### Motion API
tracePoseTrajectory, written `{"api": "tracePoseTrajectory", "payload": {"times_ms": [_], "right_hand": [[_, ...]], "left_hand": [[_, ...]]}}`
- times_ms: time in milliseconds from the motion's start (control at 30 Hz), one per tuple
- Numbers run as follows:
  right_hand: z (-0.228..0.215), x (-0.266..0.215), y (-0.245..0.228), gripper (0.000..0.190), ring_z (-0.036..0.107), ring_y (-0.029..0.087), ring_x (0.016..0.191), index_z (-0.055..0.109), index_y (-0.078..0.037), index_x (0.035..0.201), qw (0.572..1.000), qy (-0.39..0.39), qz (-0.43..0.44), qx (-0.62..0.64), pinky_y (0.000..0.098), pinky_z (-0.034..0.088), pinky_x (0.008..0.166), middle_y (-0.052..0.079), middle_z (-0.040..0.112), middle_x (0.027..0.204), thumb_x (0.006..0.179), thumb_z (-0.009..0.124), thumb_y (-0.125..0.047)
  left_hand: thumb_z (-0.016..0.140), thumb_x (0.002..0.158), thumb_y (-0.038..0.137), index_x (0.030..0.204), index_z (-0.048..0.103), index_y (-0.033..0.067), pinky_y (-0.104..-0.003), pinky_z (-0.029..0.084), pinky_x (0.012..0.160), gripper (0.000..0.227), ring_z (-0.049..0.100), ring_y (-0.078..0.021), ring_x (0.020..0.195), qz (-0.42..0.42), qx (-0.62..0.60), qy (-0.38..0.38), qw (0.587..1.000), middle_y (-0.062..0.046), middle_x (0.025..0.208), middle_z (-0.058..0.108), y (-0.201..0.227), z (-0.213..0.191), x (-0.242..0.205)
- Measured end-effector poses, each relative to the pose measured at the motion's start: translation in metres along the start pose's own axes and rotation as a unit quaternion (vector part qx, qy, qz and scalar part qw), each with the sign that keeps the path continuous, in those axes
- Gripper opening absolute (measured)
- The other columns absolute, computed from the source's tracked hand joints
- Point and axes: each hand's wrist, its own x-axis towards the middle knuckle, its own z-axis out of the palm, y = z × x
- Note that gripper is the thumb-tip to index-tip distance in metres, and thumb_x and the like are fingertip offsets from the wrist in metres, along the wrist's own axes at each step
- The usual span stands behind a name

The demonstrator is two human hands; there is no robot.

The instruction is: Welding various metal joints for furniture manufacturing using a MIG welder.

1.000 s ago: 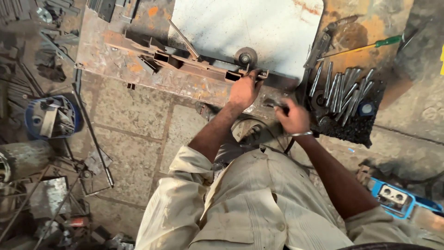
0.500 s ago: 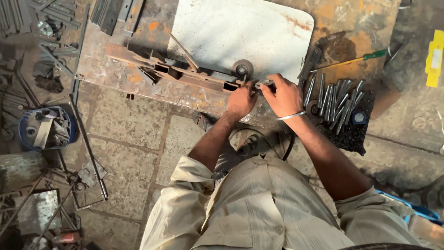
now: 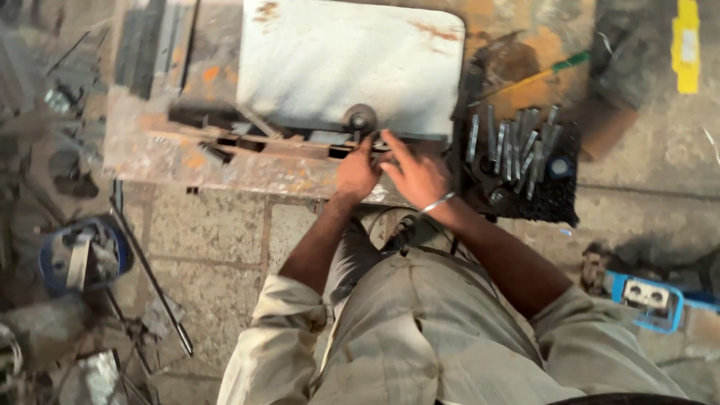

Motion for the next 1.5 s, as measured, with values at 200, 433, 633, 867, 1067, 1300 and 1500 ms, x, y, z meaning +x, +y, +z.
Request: {"api": "tracePoseTrajectory", "payload": {"times_ms": [200, 433, 633, 867, 1067, 1300, 1500], "right_hand": [[0.020, -0.017, 0.044, 0.081, 0.071, 0.037, 0.092, 0.032, -0.013, 0.160, 0.983, 0.132, -0.077, 0.099, 0.0488, 0.057, 0.078, 0.019, 0.071, 0.117, 0.097, 0.069, -0.046], [0.070, -0.108, 0.167, 0.058, 0.070, 0.036, 0.084, 0.055, -0.012, 0.142, 0.968, 0.143, 0.169, 0.120, 0.0481, 0.055, 0.069, 0.018, 0.072, 0.099, 0.097, 0.066, -0.047], [0.143, -0.181, 0.199, 0.039, 0.069, 0.035, 0.084, 0.068, -0.006, 0.114, 0.934, -0.015, 0.336, 0.121, 0.0482, 0.055, 0.074, 0.016, 0.072, 0.094, 0.103, 0.066, -0.044], [0.118, -0.117, 0.153, 0.045, 0.064, 0.042, 0.104, 0.064, -0.006, 0.122, 0.932, 0.216, 0.257, 0.140, 0.0529, 0.053, 0.087, 0.021, 0.066, 0.117, 0.097, 0.072, -0.042], [0.108, 0.001, 0.188, 0.061, 0.062, 0.047, 0.106, 0.052, 0.000, 0.141, 0.953, 0.230, 0.168, 0.099, 0.0560, 0.053, 0.086, 0.031, 0.060, 0.125, 0.098, 0.071, -0.039], [0.158, 0.070, 0.234, 0.057, 0.068, 0.045, 0.102, 0.057, 0.000, 0.126, 0.953, 0.085, 0.292, -0.016, 0.0546, 0.056, 0.086, 0.025, 0.071, 0.106, 0.083, 0.078, -0.030], [0.151, 0.065, 0.280, 0.034, 0.067, 0.047, 0.096, 0.067, 0.002, 0.108, 0.913, 0.187, 0.349, 0.094, 0.0547, 0.054, 0.085, 0.027, 0.071, 0.100, 0.086, 0.074, -0.023]], "left_hand": [[0.070, 0.096, 0.046, 0.136, 0.060, 0.0110, -0.050, 0.055, 0.076, 0.054, 0.071, -0.0407, 0.087, 0.028, 0.043, 0.035, 0.998, -0.022, 0.097, 0.073, -0.006, 0.006, 0.002], [0.071, 0.102, 0.046, 0.133, 0.062, 0.0030, -0.046, 0.057, 0.076, 0.054, 0.073, -0.0384, 0.093, 0.084, 0.061, 0.078, 0.992, -0.022, 0.105, 0.075, -0.009, 0.002, -0.001], [0.074, 0.096, 0.046, 0.136, 0.054, -0.0002, -0.035, 0.059, 0.062, 0.064, 0.076, -0.0203, 0.063, -0.050, -0.032, -0.002, 0.998, -0.014, 0.094, 0.076, 0.001, -0.001, 0.004], [0.074, 0.096, 0.032, 0.134, 0.057, 0.0013, -0.031, 0.062, 0.061, 0.052, 0.075, -0.0167, 0.072, -0.063, -0.084, -0.016, 0.994, -0.011, 0.101, 0.077, -0.005, -0.003, 0.009], [0.070, 0.098, 0.027, 0.139, 0.054, 0.0031, -0.031, 0.060, 0.063, 0.050, 0.073, -0.0174, 0.073, -0.066, -0.123, -0.062, 0.988, -0.011, 0.102, 0.076, -0.042, 0.006, 0.014], [0.078, 0.100, 0.020, 0.149, 0.044, 0.0061, -0.038, 0.057, 0.077, 0.061, 0.071, -0.0212, 0.088, 0.078, 0.021, -0.056, 0.995, -0.015, 0.108, 0.073, -0.095, 0.024, 0.025], [0.063, 0.104, 0.013, 0.174, 0.007, 0.0154, -0.041, 0.055, 0.079, 0.089, 0.066, -0.0302, 0.081, -0.052, -0.106, -0.070, 0.991, -0.030, 0.099, 0.071, -0.004, -0.024, -0.034]]}}
